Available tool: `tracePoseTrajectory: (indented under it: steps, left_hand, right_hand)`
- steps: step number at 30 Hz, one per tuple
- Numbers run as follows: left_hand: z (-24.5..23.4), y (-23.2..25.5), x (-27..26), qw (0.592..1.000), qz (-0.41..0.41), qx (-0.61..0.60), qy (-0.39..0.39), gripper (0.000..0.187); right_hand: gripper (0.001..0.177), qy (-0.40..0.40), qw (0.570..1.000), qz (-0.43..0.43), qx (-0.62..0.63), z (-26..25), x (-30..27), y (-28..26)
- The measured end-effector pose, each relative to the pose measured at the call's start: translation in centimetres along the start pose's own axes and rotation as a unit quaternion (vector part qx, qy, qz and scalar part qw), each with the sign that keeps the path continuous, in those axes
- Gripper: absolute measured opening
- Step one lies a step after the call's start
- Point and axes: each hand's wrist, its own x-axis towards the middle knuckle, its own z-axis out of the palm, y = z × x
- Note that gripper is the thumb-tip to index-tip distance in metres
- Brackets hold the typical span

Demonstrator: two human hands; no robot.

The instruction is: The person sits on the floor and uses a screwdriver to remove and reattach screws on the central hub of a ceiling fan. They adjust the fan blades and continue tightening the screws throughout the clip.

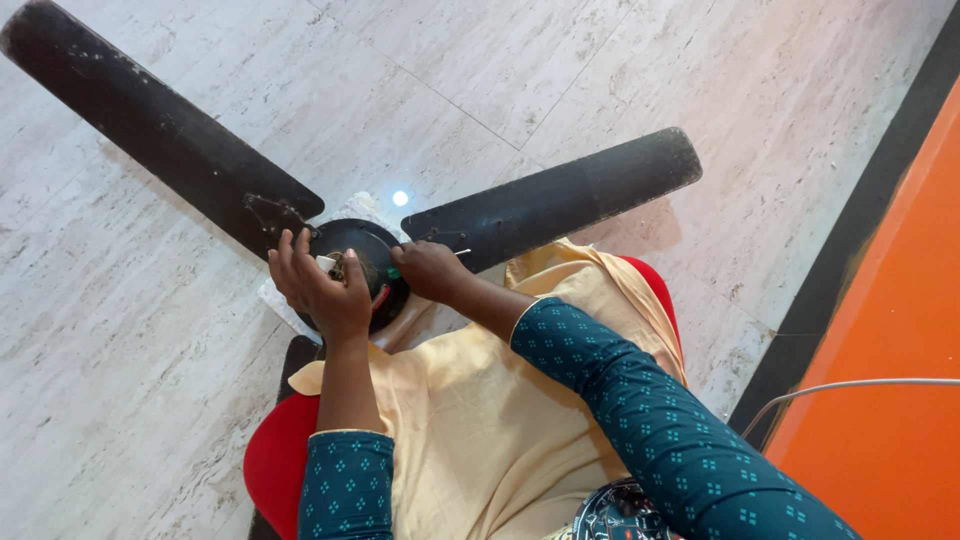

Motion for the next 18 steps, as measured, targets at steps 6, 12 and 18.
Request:
tracePoseTrajectory:
  steps: [6,12,18]
  left_hand:
    - [1.9,-1.9,-0.2,0.989,-0.088,0.033,-0.112,0.067]
    - [3.4,-2.9,-0.2,0.975,-0.125,0.060,-0.175,0.060]
    - [3.9,-3.2,-0.2,0.974,-0.124,0.066,-0.177,0.056]
  right_hand:
    - [0.014,-0.003,1.000,-0.028,0.002,-0.1,-0.2,0.8]
    - [0.016,-0.016,0.997,-0.055,-0.051,0.3,0.4,0.7]
    - [0.018,0.007,0.996,-0.026,-0.087,0.5,-0.3,-0.3]
